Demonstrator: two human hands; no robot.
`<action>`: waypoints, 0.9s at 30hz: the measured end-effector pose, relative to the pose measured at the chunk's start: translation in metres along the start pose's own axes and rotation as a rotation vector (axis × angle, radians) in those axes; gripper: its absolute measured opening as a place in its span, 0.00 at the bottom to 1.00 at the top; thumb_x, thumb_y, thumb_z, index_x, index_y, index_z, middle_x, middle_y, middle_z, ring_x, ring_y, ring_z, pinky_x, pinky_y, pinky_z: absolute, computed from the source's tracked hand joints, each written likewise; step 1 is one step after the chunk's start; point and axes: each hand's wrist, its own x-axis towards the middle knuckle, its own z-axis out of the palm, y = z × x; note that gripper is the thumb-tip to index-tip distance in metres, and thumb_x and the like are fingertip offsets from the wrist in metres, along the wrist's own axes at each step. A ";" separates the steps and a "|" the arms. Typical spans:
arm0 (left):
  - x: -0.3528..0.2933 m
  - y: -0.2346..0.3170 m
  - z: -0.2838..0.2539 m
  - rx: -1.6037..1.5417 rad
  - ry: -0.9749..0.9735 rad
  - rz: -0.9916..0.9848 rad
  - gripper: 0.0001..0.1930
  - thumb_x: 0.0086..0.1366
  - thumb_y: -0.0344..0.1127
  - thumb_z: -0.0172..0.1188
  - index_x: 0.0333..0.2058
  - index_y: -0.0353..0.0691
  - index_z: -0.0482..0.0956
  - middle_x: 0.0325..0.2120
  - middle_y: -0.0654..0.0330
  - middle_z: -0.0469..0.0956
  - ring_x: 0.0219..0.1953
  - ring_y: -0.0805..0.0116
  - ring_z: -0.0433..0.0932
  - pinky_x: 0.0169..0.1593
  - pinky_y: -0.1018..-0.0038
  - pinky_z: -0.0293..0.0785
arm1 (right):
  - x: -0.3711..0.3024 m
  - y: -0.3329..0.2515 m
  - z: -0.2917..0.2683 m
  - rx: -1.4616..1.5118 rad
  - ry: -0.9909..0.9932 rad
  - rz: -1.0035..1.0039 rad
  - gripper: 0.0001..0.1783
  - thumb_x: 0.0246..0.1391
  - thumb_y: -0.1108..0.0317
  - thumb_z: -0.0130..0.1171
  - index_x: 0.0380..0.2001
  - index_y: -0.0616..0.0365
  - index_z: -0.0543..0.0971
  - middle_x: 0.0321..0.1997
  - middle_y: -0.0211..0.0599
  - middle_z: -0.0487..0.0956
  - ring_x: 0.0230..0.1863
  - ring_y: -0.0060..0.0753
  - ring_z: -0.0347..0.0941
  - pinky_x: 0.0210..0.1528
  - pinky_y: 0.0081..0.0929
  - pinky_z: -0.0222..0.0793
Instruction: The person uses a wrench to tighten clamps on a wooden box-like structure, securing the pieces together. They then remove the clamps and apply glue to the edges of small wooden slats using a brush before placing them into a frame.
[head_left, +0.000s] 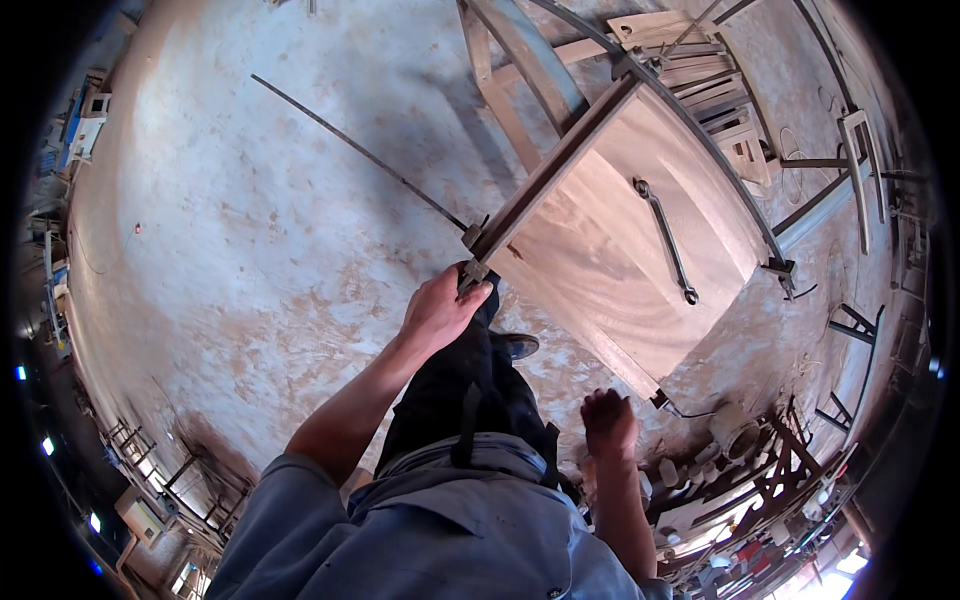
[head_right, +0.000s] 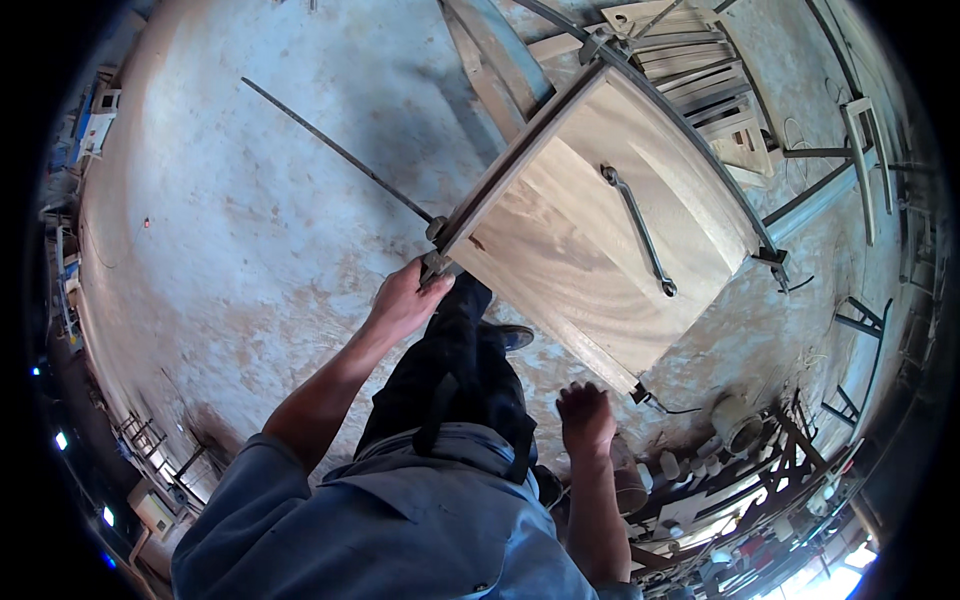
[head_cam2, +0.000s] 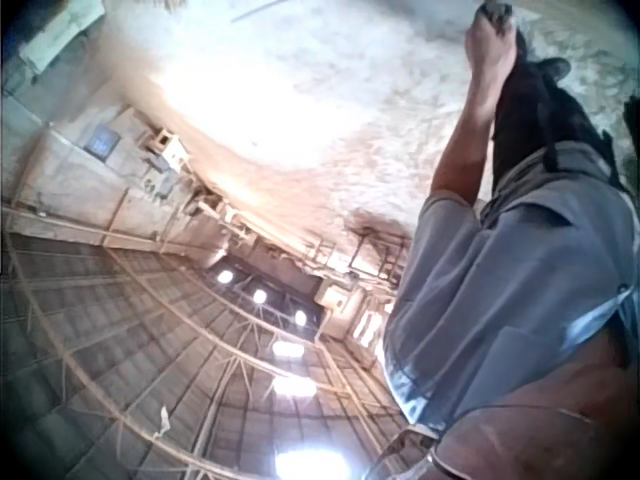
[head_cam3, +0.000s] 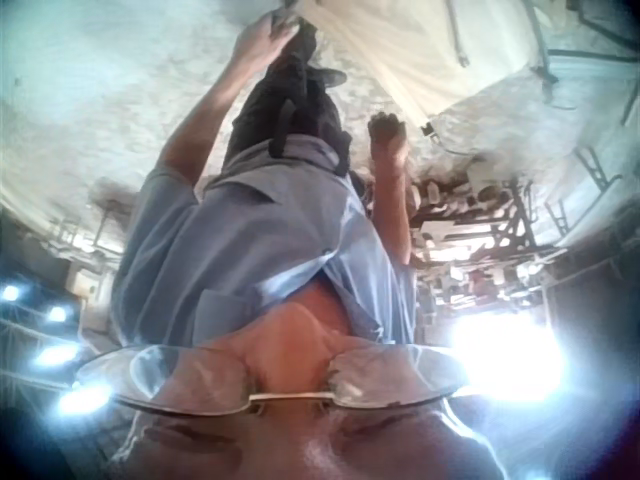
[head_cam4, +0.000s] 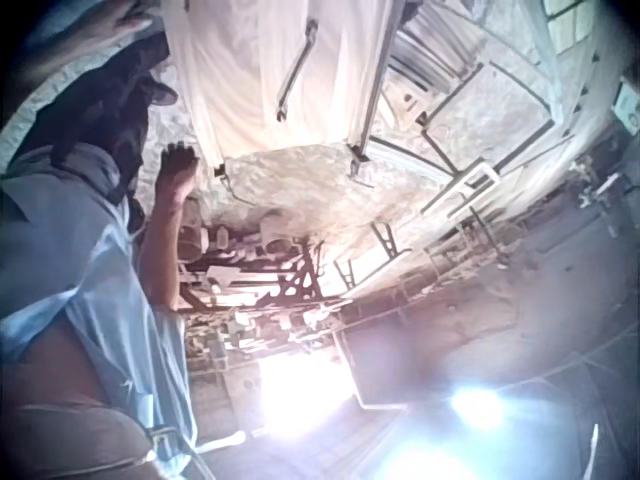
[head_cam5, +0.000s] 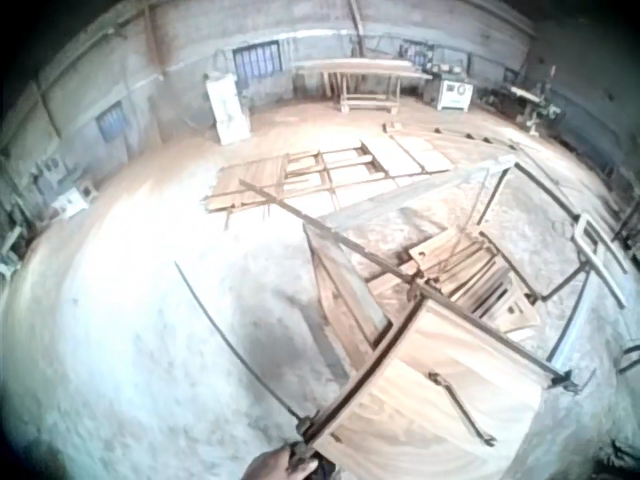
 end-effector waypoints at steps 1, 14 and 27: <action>0.001 0.003 -0.003 -0.003 -0.028 -0.007 0.20 0.63 0.46 0.59 0.45 0.36 0.74 0.29 0.51 0.80 0.33 0.56 0.81 0.37 0.65 0.74 | -0.008 0.002 -0.008 -0.090 0.016 0.024 0.18 0.64 0.51 0.44 0.41 0.53 0.75 0.36 0.38 0.79 0.39 0.42 0.76 0.40 0.38 0.73; 0.011 0.006 -0.015 -0.097 -0.176 -0.034 0.19 0.64 0.43 0.58 0.47 0.34 0.73 0.34 0.44 0.79 0.39 0.46 0.79 0.42 0.62 0.73 | -0.068 -0.023 0.091 -0.742 0.111 -0.004 0.20 0.65 0.58 0.47 0.47 0.67 0.72 0.37 0.49 0.80 0.35 0.42 0.79 0.38 0.35 0.77; 0.007 -0.012 0.009 -0.036 0.025 0.012 0.18 0.64 0.41 0.58 0.48 0.36 0.72 0.35 0.44 0.79 0.41 0.43 0.78 0.43 0.60 0.74 | -0.057 -0.096 0.107 -0.972 -0.044 -0.203 0.21 0.64 0.57 0.48 0.48 0.67 0.72 0.36 0.47 0.81 0.34 0.38 0.79 0.37 0.32 0.76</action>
